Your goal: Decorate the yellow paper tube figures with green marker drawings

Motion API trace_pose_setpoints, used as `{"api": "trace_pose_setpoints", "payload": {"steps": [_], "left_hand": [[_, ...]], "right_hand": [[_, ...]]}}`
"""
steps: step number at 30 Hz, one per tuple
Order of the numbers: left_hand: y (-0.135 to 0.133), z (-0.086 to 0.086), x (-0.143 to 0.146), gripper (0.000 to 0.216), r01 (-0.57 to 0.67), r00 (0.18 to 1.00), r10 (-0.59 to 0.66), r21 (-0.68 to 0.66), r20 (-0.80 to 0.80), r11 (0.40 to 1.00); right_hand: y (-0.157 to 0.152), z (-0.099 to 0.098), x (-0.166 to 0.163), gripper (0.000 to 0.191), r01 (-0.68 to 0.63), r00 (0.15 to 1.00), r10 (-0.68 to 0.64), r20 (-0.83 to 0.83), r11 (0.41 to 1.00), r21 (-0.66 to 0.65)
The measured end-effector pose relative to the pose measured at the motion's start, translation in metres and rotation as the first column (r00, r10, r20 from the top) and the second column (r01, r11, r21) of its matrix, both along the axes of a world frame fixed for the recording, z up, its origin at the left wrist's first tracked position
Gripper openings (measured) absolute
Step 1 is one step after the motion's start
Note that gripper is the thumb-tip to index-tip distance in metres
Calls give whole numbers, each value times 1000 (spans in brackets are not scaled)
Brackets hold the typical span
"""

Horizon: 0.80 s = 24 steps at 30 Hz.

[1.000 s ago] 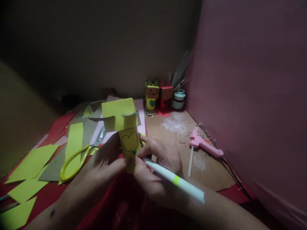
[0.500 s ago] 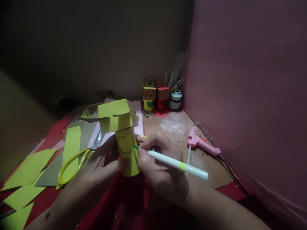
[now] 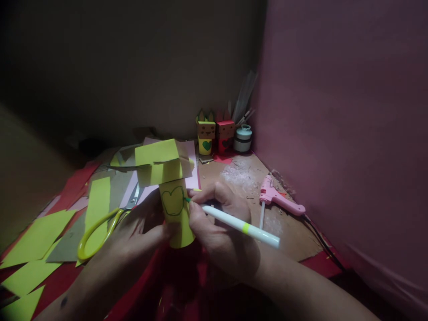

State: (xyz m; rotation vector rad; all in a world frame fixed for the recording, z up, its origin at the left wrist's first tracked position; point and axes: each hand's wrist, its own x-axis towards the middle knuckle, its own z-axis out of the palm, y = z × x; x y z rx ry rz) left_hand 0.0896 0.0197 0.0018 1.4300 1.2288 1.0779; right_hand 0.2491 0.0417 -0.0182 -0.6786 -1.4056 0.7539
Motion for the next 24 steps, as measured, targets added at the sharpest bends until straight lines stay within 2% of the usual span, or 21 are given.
{"api": "trace_pose_setpoints", "payload": {"steps": [5,13,24], "left_hand": [[2,0,-1,40,26,1000,-27,17,16,1000],[0,2,0,41,-13,999,13,0,-33,1000],[0,-2,-2,41,-13,1000,14,-7,17,1000]], "right_hand": [[0,-1,0,18,35,999,-36,31,999,36],[-1,3,2,18,28,993,-36,114,997,78],[-2,0,0,18,-5,1000,3,29,998,62]]}}
